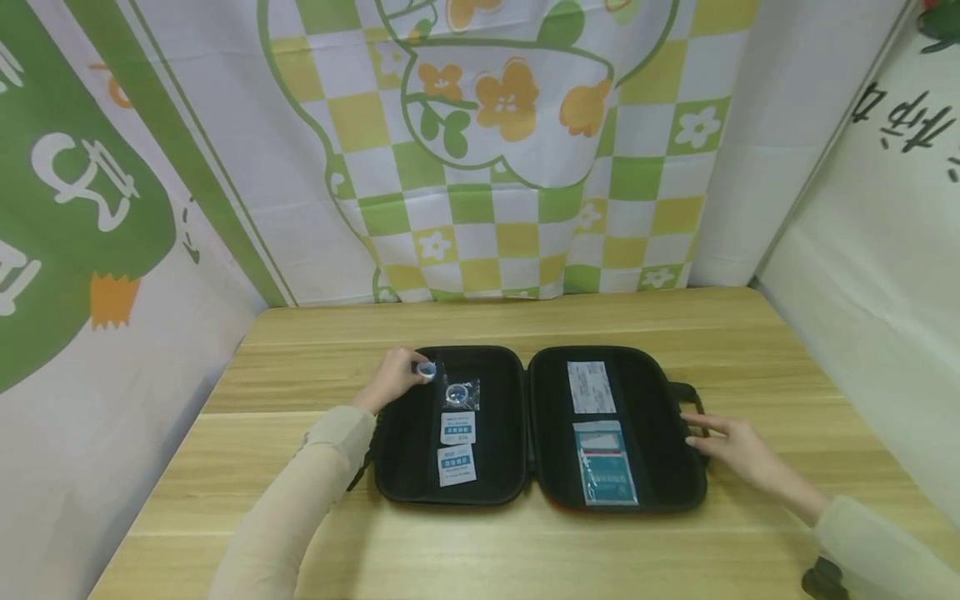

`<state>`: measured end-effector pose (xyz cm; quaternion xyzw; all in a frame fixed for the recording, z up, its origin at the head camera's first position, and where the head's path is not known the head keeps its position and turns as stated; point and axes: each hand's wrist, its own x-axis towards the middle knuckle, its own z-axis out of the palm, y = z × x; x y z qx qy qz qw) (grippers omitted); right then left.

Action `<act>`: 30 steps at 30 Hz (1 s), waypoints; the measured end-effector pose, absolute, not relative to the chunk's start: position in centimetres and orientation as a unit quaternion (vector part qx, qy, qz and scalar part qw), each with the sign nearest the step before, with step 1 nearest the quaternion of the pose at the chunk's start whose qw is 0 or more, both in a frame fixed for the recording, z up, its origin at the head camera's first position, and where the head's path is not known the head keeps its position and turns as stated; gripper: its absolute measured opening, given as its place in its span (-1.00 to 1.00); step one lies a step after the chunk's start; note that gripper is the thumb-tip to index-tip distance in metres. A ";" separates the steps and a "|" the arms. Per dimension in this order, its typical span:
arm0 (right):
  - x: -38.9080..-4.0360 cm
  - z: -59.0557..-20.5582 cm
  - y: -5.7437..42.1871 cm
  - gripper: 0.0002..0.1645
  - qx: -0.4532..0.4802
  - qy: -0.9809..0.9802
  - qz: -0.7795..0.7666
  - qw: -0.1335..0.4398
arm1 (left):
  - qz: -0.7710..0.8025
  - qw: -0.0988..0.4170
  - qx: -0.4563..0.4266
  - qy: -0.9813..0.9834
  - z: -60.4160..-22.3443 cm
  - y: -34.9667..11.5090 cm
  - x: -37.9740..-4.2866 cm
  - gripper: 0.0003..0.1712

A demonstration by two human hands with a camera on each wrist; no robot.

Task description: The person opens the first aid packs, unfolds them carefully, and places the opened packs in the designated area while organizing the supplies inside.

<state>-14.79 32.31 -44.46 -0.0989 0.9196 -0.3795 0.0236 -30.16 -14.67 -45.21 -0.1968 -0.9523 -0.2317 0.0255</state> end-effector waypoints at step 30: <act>-14.8 -44.6 32.4 -0.52 -0.098 0.920 -0.378 0.029 | -0.317 -0.003 -0.161 -0.935 -45.6 -13.9 -29.4 -0.73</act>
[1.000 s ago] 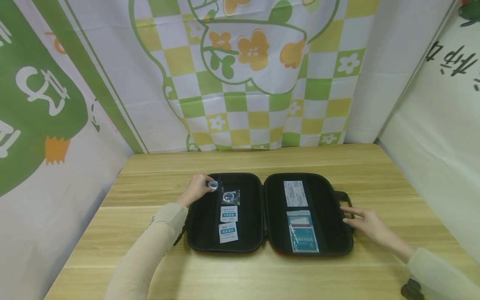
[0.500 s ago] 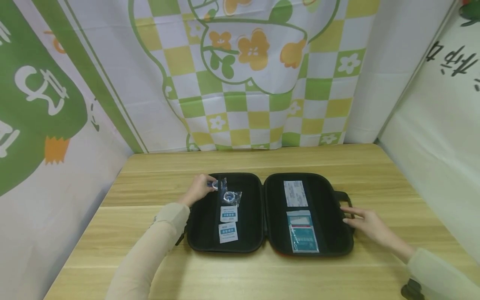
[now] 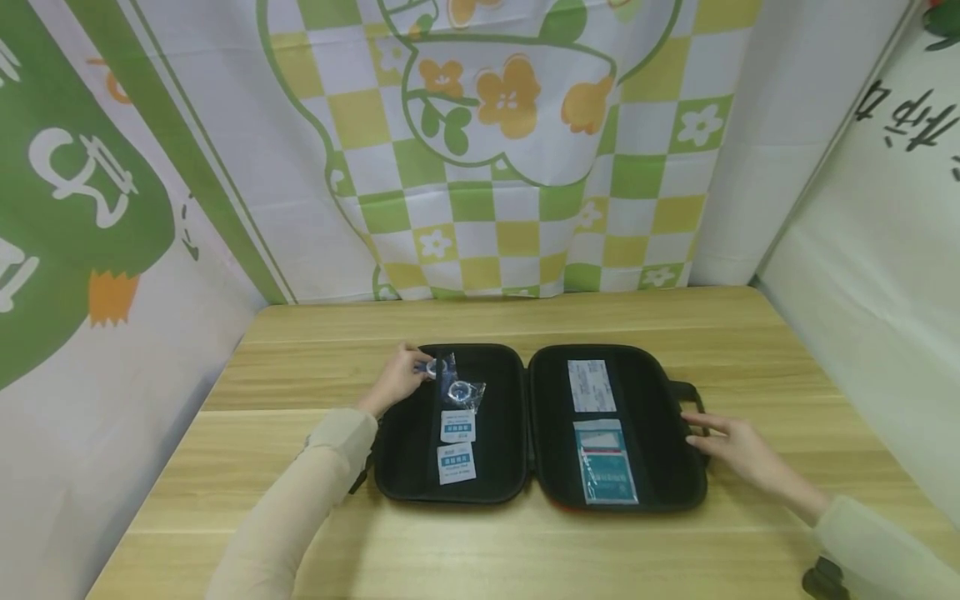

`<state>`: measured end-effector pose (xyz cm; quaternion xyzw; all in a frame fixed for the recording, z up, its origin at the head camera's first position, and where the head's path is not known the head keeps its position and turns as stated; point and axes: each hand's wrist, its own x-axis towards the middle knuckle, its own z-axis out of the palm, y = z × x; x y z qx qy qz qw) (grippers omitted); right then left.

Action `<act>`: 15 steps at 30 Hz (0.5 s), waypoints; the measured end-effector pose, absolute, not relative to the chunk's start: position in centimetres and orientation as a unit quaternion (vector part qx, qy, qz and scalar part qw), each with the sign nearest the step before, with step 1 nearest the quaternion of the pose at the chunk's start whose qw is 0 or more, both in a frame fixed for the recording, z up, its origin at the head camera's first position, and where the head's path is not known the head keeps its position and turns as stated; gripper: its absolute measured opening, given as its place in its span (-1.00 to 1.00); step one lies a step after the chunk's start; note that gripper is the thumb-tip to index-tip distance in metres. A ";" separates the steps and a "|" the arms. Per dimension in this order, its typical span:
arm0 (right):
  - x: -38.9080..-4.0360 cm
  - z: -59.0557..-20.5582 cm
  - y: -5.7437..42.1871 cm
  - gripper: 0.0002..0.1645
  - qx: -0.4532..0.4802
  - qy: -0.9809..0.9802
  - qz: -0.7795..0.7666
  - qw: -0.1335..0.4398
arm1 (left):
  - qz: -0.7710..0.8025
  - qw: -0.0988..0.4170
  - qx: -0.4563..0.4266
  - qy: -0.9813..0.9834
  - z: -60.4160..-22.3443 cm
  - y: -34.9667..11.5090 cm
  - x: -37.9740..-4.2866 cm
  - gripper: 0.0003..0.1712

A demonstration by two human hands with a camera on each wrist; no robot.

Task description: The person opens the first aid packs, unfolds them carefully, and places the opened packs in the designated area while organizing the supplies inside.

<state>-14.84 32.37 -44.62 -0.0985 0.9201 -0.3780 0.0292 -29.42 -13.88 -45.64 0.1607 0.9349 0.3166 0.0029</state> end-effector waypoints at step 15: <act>-14.9 -44.7 32.4 -0.52 -0.099 0.919 -0.380 0.027 | 0.391 0.025 0.096 0.915 -45.7 -13.9 -29.6 -0.76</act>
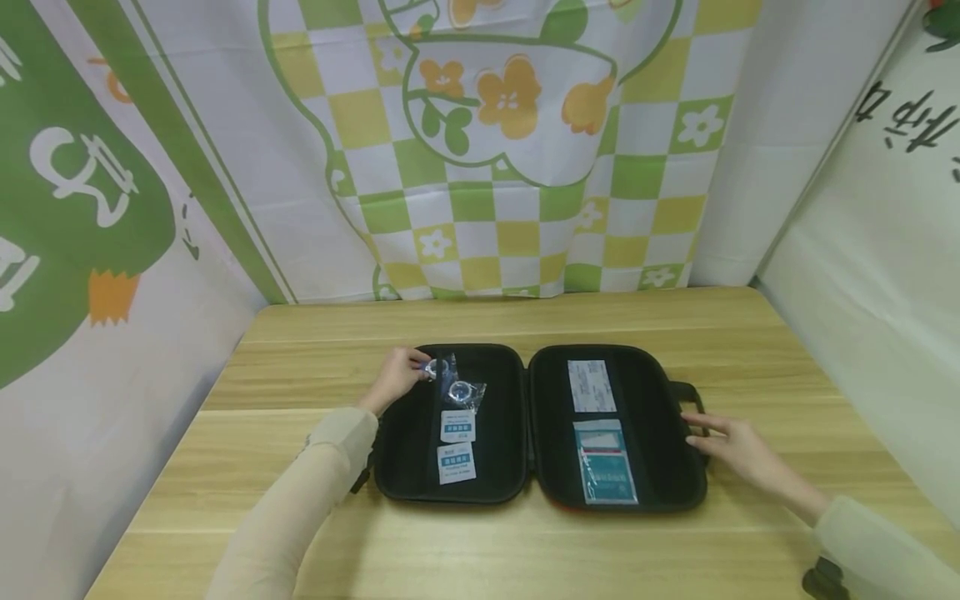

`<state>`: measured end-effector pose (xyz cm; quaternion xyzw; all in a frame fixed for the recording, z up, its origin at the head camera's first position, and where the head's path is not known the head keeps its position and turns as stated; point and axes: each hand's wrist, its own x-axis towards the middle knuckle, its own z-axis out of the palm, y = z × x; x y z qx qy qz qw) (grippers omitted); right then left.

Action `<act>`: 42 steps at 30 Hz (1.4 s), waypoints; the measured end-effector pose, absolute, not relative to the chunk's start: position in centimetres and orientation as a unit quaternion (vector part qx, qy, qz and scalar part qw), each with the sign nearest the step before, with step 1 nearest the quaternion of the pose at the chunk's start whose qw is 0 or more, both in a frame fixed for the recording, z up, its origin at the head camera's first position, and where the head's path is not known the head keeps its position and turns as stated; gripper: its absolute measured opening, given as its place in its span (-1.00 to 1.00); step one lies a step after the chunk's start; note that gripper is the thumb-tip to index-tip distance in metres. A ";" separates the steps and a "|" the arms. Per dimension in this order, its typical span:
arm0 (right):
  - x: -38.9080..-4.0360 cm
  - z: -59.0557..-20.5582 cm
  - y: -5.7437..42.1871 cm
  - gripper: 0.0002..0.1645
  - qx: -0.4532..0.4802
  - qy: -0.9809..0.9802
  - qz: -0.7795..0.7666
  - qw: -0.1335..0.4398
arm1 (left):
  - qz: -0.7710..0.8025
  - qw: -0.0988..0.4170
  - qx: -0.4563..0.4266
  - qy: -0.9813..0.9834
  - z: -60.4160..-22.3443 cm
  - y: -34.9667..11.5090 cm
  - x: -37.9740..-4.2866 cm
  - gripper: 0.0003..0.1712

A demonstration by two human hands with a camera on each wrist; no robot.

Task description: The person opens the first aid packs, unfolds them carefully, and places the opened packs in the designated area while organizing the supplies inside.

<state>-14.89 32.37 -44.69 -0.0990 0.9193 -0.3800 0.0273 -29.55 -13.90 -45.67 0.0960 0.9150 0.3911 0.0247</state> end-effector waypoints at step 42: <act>-14.9 -44.7 32.4 -0.52 -0.108 0.920 -0.376 0.022 | 0.638 0.166 0.041 0.751 -58.7 -16.6 -38.7 -0.64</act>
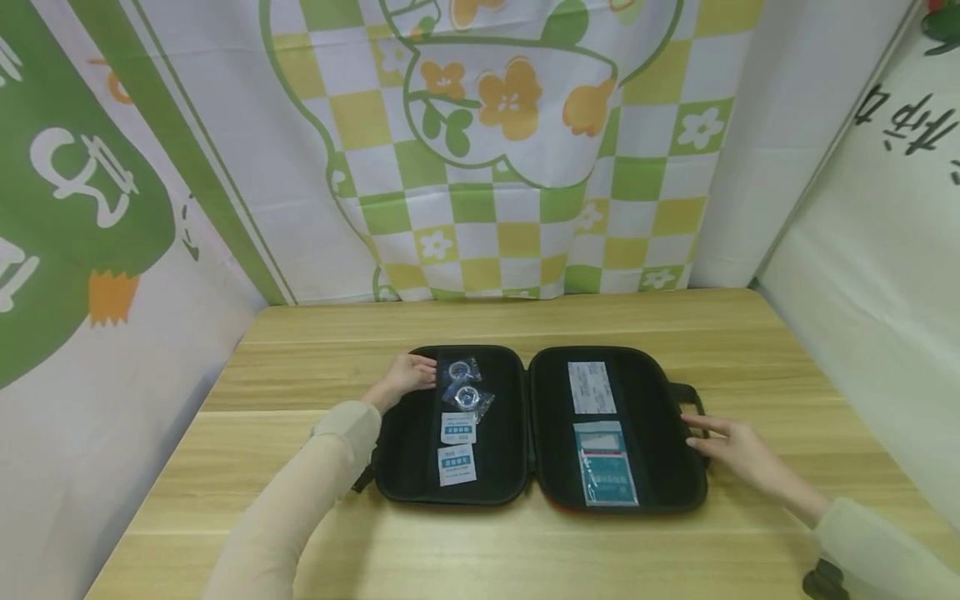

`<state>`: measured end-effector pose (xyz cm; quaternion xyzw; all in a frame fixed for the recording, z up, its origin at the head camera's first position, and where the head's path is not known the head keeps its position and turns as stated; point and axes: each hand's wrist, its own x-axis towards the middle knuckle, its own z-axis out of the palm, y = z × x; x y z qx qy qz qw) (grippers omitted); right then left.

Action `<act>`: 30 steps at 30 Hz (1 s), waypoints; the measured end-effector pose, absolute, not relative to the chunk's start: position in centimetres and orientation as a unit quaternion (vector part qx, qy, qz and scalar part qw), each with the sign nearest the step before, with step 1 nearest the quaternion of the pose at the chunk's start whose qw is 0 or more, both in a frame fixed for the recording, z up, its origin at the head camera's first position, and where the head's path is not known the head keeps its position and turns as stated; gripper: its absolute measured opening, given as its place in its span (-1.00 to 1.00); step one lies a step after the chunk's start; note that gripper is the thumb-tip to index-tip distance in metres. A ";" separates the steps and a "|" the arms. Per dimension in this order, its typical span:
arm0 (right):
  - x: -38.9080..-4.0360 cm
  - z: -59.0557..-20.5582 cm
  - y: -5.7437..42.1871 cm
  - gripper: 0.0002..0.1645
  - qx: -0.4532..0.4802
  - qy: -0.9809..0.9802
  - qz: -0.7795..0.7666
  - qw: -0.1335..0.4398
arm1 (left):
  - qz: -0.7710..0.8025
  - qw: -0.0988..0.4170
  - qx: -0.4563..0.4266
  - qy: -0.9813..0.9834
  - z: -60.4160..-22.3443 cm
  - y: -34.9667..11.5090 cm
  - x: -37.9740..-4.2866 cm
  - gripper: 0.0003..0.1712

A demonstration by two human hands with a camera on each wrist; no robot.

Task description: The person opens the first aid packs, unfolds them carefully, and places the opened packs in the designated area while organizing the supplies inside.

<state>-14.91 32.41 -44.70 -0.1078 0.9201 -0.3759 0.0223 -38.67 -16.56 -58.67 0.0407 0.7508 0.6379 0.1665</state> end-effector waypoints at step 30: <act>-16.2 -43.1 33.0 -0.53 -0.164 0.908 -0.379 0.069 | 0.590 0.167 0.111 0.782 -50.9 -17.4 -32.7 -0.68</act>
